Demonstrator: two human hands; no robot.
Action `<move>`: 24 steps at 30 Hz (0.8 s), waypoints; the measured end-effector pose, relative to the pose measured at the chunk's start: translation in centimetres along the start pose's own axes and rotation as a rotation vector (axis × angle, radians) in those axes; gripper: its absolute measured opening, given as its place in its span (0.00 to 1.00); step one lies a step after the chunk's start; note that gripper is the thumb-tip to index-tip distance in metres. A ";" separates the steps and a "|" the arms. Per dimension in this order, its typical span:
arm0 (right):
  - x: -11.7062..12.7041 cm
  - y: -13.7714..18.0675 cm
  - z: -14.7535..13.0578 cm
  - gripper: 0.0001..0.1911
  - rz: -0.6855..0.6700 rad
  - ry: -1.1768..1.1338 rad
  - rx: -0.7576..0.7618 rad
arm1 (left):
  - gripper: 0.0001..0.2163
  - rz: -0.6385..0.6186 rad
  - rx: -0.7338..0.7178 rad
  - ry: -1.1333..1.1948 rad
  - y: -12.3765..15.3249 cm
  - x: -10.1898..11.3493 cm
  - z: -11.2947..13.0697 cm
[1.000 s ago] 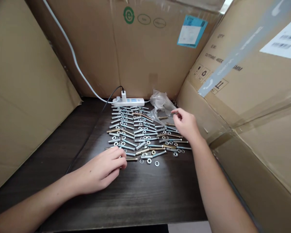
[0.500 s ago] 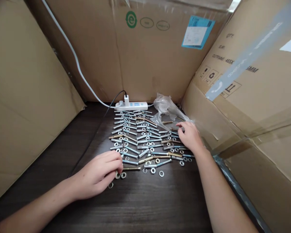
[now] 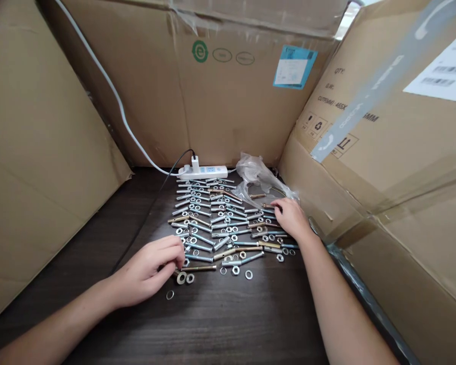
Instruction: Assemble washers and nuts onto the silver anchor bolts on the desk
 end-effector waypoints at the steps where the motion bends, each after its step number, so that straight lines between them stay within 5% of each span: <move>1: 0.0 0.0 0.0 0.13 0.004 -0.006 -0.001 | 0.09 0.006 0.005 0.004 0.0 0.0 -0.2; 24: -0.5 -0.6 0.4 0.11 0.100 0.064 -0.130 | 0.09 -0.006 0.092 0.036 -0.1 -0.3 -2.3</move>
Point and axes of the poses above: each hand's wrist, its own y-axis away from the middle knuckle, its own x-axis out of the back of the hand, z = x × y, the point moved 9 cm from there along -y, towards the middle knuckle, and after that the axes turned 10 degrees about -y, right-handed, at the moved point
